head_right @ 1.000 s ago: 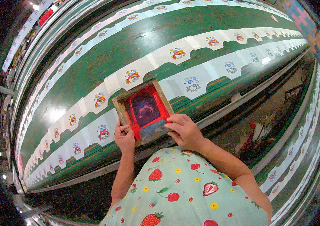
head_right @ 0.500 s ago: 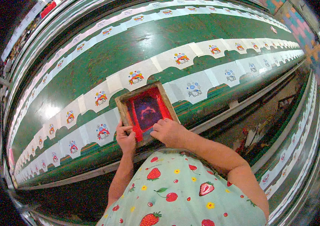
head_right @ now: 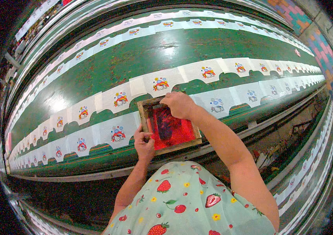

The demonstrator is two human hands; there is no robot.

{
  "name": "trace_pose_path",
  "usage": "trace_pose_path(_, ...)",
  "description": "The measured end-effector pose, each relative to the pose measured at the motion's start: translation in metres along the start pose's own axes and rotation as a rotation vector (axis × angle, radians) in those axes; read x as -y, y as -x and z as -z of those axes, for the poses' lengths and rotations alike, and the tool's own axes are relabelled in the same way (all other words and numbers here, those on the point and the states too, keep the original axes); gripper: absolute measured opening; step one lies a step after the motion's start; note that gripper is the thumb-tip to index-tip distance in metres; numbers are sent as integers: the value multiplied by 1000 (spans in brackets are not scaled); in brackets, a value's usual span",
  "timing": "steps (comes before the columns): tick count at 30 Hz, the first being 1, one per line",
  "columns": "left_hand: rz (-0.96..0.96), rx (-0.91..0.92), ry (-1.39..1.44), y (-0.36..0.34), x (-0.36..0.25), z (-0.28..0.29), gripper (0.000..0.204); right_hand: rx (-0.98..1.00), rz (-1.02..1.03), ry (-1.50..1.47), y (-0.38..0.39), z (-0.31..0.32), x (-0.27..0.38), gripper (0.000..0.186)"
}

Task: The person holds a wooden frame with a mesh screen and repeatedly rubs a small gray block across the screen surface. The person briefly picks up a pink cloth from the table and wipes the screen, then continues rubbing the block across the screen. The task appears to be cleaning or smoothing the screen surface.

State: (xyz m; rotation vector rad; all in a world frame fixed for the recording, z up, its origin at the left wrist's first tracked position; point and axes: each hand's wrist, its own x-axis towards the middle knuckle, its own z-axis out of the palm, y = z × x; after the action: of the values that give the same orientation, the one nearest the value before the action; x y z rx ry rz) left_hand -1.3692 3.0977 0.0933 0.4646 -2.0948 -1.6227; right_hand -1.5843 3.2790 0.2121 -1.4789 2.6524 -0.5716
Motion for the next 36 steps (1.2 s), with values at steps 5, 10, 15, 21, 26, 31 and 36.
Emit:
trace_pose_path(5, -72, -22, -73, 1, -3, -1, 22, 46, -20, 90, 13, -12, 7, 39)
trace_pose_path(10, -62, -6, -66, 2, -5, -1, 25, -49, -1, 69, 63, -22, 46, 35)
trace_pose_path(15, -85, 5, -87, 2, -1, 1, 26, -46, -12, 51, 106, -26, 82, 37)
trace_pose_path(21, -49, -3, -65, 1, -3, -1, 25, -11, -34, 9, 131, -24, 103, 40)
trace_pose_path(26, -74, -1, -101, -1, -12, 2, 24, 38, -36, -89, 143, -23, 102, 45)
trace_pose_path(31, -167, -25, -160, -2, -25, 0, 26, -331, -144, -232, 180, -12, 76, 41)
trace_pose_path(36, -188, -9, -53, 2, -41, -47, 29, -557, -399, -426, 226, -9, 29, 38)
